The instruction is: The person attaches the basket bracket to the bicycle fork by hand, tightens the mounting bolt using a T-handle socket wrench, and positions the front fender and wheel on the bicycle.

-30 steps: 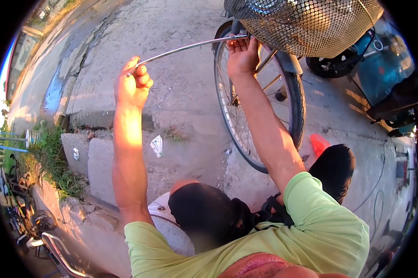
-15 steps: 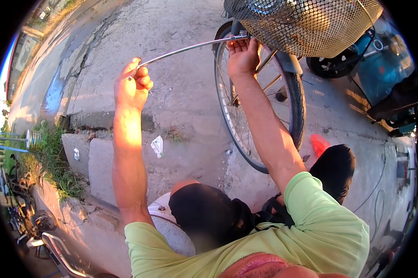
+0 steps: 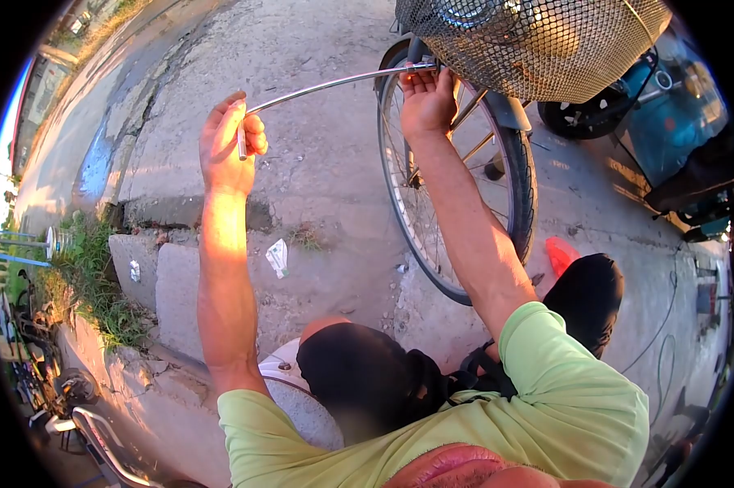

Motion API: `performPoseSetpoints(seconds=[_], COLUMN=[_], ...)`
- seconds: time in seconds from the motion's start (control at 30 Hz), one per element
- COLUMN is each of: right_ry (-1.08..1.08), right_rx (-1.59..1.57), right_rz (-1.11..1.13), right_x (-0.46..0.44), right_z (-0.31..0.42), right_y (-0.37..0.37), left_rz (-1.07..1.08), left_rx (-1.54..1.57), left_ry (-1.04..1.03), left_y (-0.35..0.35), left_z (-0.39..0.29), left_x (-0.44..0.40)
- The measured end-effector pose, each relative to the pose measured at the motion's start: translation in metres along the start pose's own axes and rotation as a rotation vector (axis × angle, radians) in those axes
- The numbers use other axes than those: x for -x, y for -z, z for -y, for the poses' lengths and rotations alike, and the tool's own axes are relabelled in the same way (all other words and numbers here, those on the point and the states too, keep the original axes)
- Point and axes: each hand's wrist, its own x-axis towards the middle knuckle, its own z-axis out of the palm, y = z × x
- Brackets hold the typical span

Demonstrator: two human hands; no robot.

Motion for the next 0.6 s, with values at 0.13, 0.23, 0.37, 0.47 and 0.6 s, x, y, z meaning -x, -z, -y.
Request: performPoseSetpoints(seconds=[0.13, 0.23, 0.37, 0.47, 0.6], right_ry=[0.0, -0.008, -0.014, -0.014, -0.008], right_rx=[-0.019, -0.001, 0.015, 0.026, 0.026], right_rz=[0.022, 0.003, -0.032, -0.045, -0.034], right_x=[-0.002, 0.0, -0.001, 0.0, 0.001], right_z=[-0.001, 0.0, -0.001, 0.0, 0.0], right_y=[0.002, 0.0, 0.001, 0.0, 0.0], left_rz=[0.011, -0.022, -0.1, -0.097, -0.065], left_rx=[-0.007, -0.034, -0.006, 0.035, -0.02], left_ry=[-0.028, -0.004, 0.113, 0.145, 0.048], left_y=[-0.002, -0.004, 0.0, 0.008, -0.003], left_z=[-0.003, -0.007, -0.005, 0.002, -0.007], left_x=[-0.001, 0.0, -0.003, -0.007, 0.001])
